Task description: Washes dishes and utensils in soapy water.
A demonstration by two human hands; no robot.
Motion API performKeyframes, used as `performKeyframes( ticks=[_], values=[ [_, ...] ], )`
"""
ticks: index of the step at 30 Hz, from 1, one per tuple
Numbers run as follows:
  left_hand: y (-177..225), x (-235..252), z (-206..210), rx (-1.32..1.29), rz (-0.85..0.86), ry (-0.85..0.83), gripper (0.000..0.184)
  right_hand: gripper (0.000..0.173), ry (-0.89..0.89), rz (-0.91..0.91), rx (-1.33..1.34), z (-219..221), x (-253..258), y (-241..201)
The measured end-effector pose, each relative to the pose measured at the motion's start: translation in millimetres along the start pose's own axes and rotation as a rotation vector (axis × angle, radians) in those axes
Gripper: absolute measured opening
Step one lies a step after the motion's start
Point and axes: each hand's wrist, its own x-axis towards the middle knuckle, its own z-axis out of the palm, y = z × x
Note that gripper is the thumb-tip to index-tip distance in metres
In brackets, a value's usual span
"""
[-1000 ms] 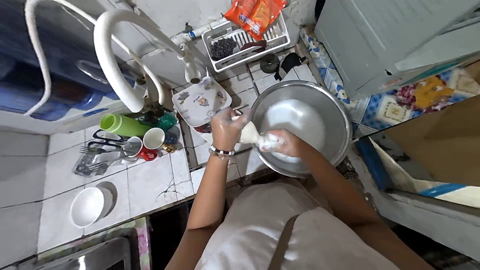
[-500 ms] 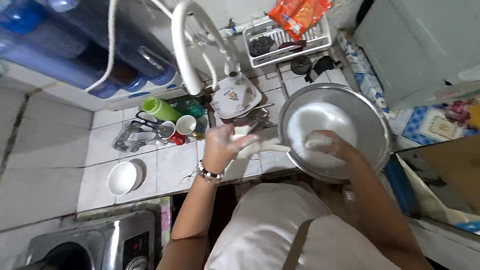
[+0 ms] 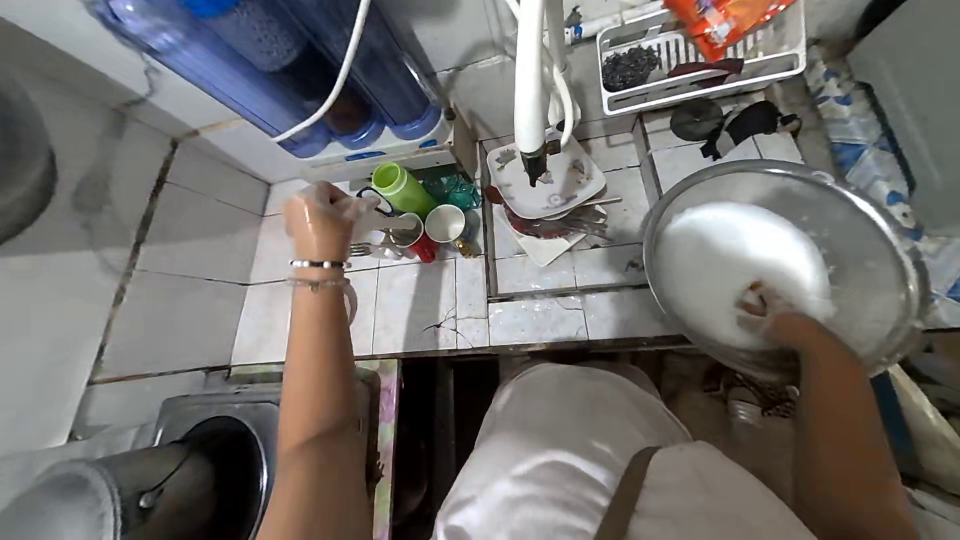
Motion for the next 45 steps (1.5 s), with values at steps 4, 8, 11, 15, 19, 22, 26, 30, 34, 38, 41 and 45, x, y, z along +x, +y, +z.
performKeyframes(
  ticks=[4,8,11,15,19,22,26,30,34,38,41,45],
  values=[
    [-31,31,36,-0.036,-0.071,-0.146,0.023,0.072,0.015,-0.007,0.104,-2,3,7],
    [-37,37,56,-0.118,-0.028,-0.088,0.034,0.071,0.013,0.011,0.114,-4,2,3],
    [-25,34,63,-0.145,0.082,0.047,0.04,0.068,0.026,0.063,-0.034,-2,2,-5],
    [32,0,85,-0.224,0.24,-0.107,0.035,0.048,-0.033,0.084,-0.287,2,-1,-12],
    [108,-44,148,-0.263,0.325,-0.482,0.021,0.043,-0.017,0.084,-0.285,-3,2,2],
    [153,-59,202,-0.376,0.281,-0.662,0.022,0.044,0.017,0.09,-0.247,-15,9,12],
    [180,-60,239,-0.921,-0.266,-0.726,0.041,0.049,0.015,0.112,-0.228,-32,28,31],
    [170,-45,248,-1.271,-0.649,-0.429,0.057,0.055,-0.006,0.094,-0.197,-46,32,38],
    [156,-29,250,-1.253,-0.669,-0.242,0.042,0.058,-0.001,0.103,-0.17,-55,37,39],
    [159,-23,230,-1.253,-0.698,-0.186,0.039,0.061,-0.023,0.113,-0.165,-63,47,44],
    [162,-27,203,-1.161,-0.655,-0.177,0.041,0.061,-0.025,0.076,-0.125,-66,53,51],
    [171,-35,169,-0.871,-0.503,-0.21,0.047,0.06,-0.049,0.0,-0.096,-69,56,53]
  ],
)
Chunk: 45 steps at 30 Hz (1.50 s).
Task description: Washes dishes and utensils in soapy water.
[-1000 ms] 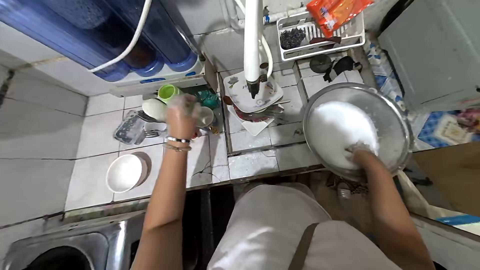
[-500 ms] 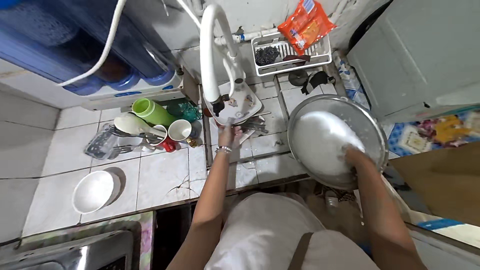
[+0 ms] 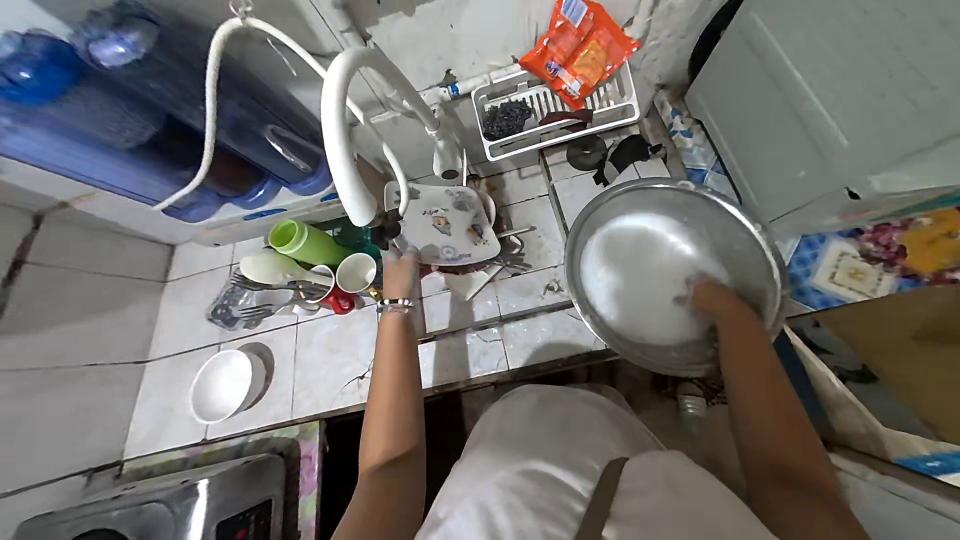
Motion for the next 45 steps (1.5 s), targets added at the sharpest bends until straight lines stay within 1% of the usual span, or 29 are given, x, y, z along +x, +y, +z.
performKeyframes(
  ticks=[2,4,7,11,13,14,15,16,17,18,19,20,21,23,24,25,26,28,30,31,32,34,37,39,40,42,43,44,45],
  values=[
    [6,-5,-7,0.21,0.087,-0.023,0.053,0.06,-0.018,0.007,-0.017,-2,0,-2],
    [17,-18,-8,0.379,0.167,-0.037,0.052,0.061,-0.028,0.0,-0.031,-3,0,-3],
    [27,-38,-9,0.53,0.263,-0.046,0.05,0.061,-0.039,0.002,-0.055,-3,0,-5],
    [16,-52,-12,0.523,0.284,-0.036,0.041,0.06,-0.048,0.003,-0.072,-3,-3,-8],
    [7,-58,-15,0.466,0.276,-0.031,0.037,0.055,-0.028,-0.01,-0.07,-9,-19,-27],
    [6,-63,-15,0.415,0.259,-0.03,0.036,0.052,0.048,-0.043,-0.029,-14,-30,-44],
    [7,-68,-15,0.35,0.239,-0.028,0.035,0.049,0.174,-0.119,0.051,-16,-37,-63],
    [9,-74,-14,0.265,0.212,-0.023,0.034,0.047,0.298,-0.254,0.156,-18,-39,-86],
    [9,-78,-13,0.162,0.178,-0.015,0.034,0.046,0.383,-0.411,0.265,-22,-39,-115],
    [9,-82,-13,0.049,0.141,-0.009,0.033,0.045,0.401,-0.557,0.389,-27,-38,-150],
    [8,-83,-13,-0.063,0.104,-0.009,0.032,0.045,0.357,-0.669,0.507,-33,-34,-190],
    [6,-82,-13,-0.159,0.068,-0.015,0.028,0.046,0.262,-0.748,0.598,-39,-28,-232],
    [6,-83,-14,-0.226,0.036,-0.034,0.026,0.046,0.152,-0.803,0.67,-44,-20,-273],
    [4,-82,-16,-0.303,-0.006,-0.058,0.025,0.05,-0.048,-0.837,0.864,-40,3,-346],
    [4,-82,-17,-0.318,-0.018,-0.063,0.025,0.053,-0.079,-0.834,0.954,-35,12,-372],
    [4,-80,-18,-0.326,-0.025,-0.072,0.025,0.051,-0.044,-0.833,1.005,-31,18,-393],
    [5,-79,-19,-0.334,-0.025,-0.079,0.025,0.044,0.02,-0.839,0.995,-30,19,-407],
    [5,-76,-23,-0.347,-0.023,-0.1,0.025,0.045,0.13,-0.801,0.807,-36,6,-413],
    [4,-73,-23,-0.365,-0.034,-0.119,0.026,0.049,0.191,-0.756,0.524,-45,-3,-414],
    [4,-72,-22,-0.375,-0.047,-0.133,0.027,0.048,0.225,-0.732,0.382,-48,-5,-416],
    [3,-70,-20,-0.38,-0.06,-0.145,0.029,0.046,0.263,-0.731,0.306,-47,-2,-418],
    [4,-65,-18,-0.385,-0.076,-0.182,0.034,0.049,0.307,-0.725,0.329,-42,4,-422],
    [6,-65,-14,-0.393,-0.098,-0.198,0.044,0.064,0.293,-0.676,0.44,-33,-11,-409],
    [4,-63,-13,-0.403,-0.106,-0.203,0.049,0.073,0.234,-0.68,0.459,-10,-40,-388],
    [3,-62,-12,-0.406,-0.096,-0.198,0.05,0.07,0.167,-0.706,0.43,4,-66,-376],
    [0,-58,-10,-0.399,-0.028,-0.173,0.049,0.045,-0.025,-0.854,0.423,35,-109,-360],
    [-2,-57,-9,-0.388,0.018,-0.147,0.047,0.04,-0.133,-0.93,0.423,47,-117,-357],
    [-4,-57,-10,-0.38,0.046,-0.128,0.045,0.041,-0.189,-0.982,0.409,53,-119,-355],
    [-3,-57,-12,-0.369,0.051,-0.118,0.045,0.042,-0.204,-1.016,0.386,56,-115,-356]
  ],
)
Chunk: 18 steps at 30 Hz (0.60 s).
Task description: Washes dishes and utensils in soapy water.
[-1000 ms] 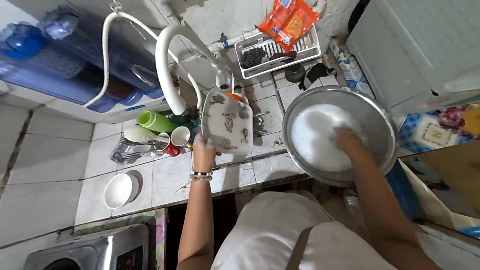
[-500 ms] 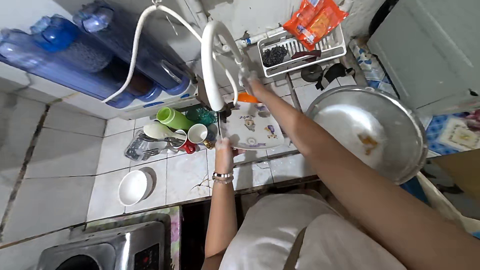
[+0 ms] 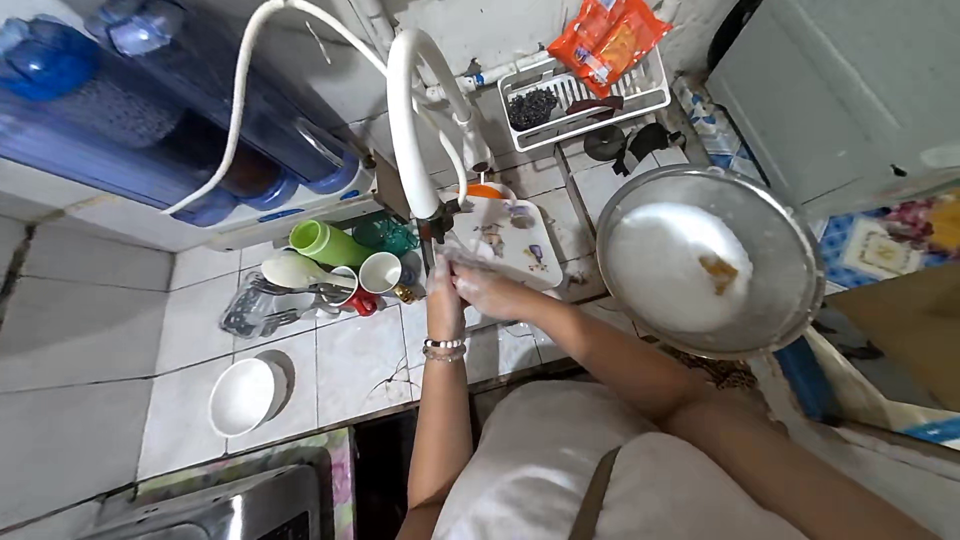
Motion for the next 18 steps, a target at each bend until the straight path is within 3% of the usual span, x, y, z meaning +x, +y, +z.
performKeyframes(
  ticks=[3,6,12,14,15,18],
  values=[
    [9,-6,-4,0.036,-0.028,0.013,0.04,0.053,0.01,0.019,-0.219,-8,23,30],
    [12,-17,-1,0.119,-0.006,-0.004,0.033,0.058,0.199,0.121,-0.253,-11,41,62],
    [1,-18,3,0.272,0.147,-0.031,0.036,0.051,0.308,-0.074,-0.104,4,28,32],
    [4,-21,1,0.34,0.201,-0.004,0.041,0.047,0.428,0.018,-0.03,1,44,57],
    [5,-22,1,0.367,0.226,0.008,0.043,0.053,0.434,0.092,-0.055,-3,49,67],
    [0,-23,3,0.405,0.297,0.01,0.053,0.055,0.295,0.318,-0.16,-4,34,68]
  ],
)
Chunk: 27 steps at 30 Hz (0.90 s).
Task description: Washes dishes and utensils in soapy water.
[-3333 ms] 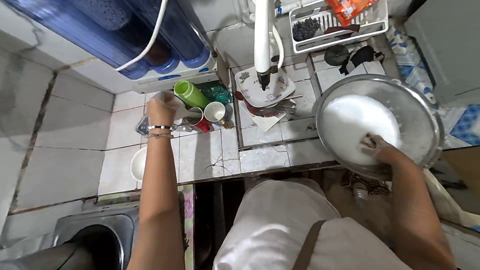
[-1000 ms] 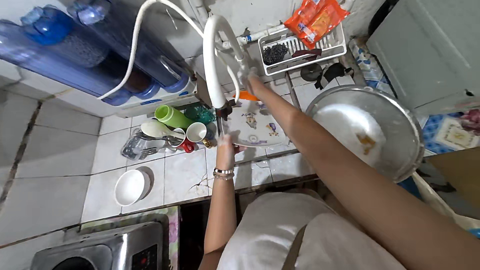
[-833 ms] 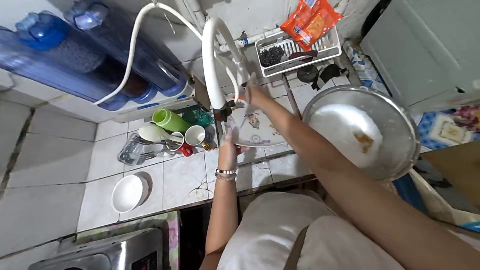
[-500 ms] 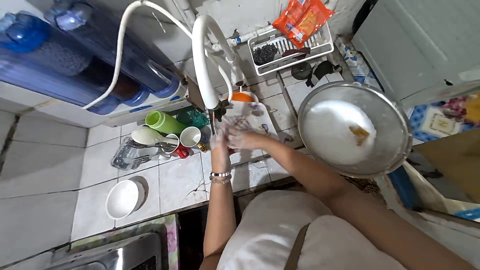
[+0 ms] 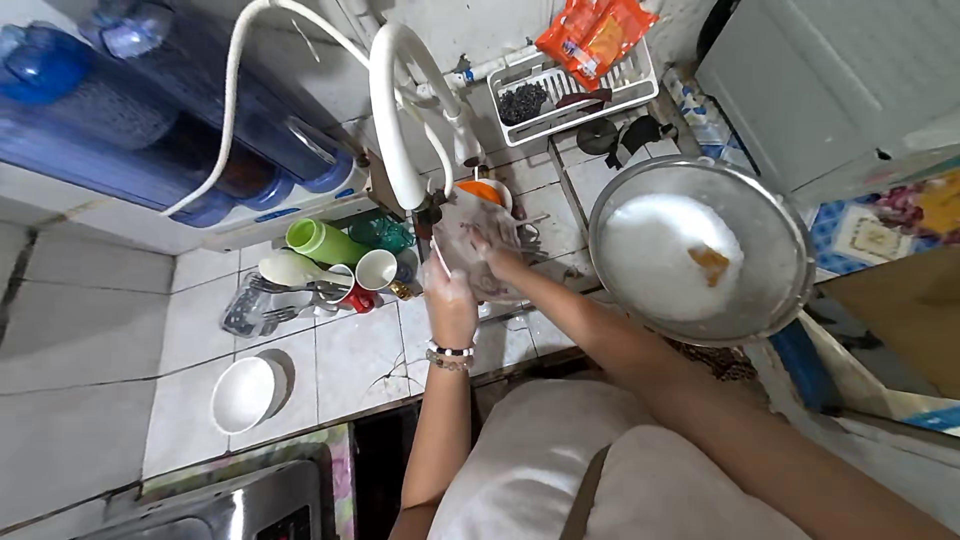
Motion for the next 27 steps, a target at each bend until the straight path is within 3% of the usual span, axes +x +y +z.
performKeyframes(
  ticks=[2,4,7,10,12,14,15,18,21,23,25,27],
  values=[
    [1,-4,5,0.076,0.057,-0.011,0.061,0.066,-0.1,0.116,-0.088,2,-18,-1],
    [4,-8,8,0.169,0.139,-0.017,0.064,0.071,-0.102,0.18,0.011,7,-24,11],
    [7,-6,3,0.194,0.241,-0.108,0.067,0.058,0.096,0.153,0.471,22,-22,30],
    [10,14,-7,0.147,0.232,-0.172,0.069,0.047,-0.004,0.189,0.309,25,-11,23],
    [5,33,-9,0.109,0.195,-0.149,0.088,0.046,-0.074,0.154,0.199,26,-9,12],
    [-11,47,0,0.063,0.235,-0.081,0.11,0.045,-0.024,0.053,0.259,40,-7,8],
    [-17,50,10,0.015,0.274,-0.06,0.113,0.043,-0.009,-0.001,0.334,43,-11,3],
    [-31,45,35,-0.096,0.302,-0.063,0.105,0.031,-0.117,0.083,0.593,29,-38,-24],
    [-31,33,39,-0.166,0.122,-0.155,0.098,0.031,-0.265,0.152,0.451,3,-52,-36],
    [-33,29,36,-0.237,-0.059,-0.189,0.086,0.03,-0.188,0.131,0.406,17,-39,-29],
    [-39,29,32,-0.422,-0.171,-0.147,0.06,0.035,-0.034,-0.026,0.426,46,-15,-6],
    [-36,33,21,-0.678,-0.146,-0.134,0.061,0.05,0.024,-0.106,0.405,58,-2,11]
  ],
)
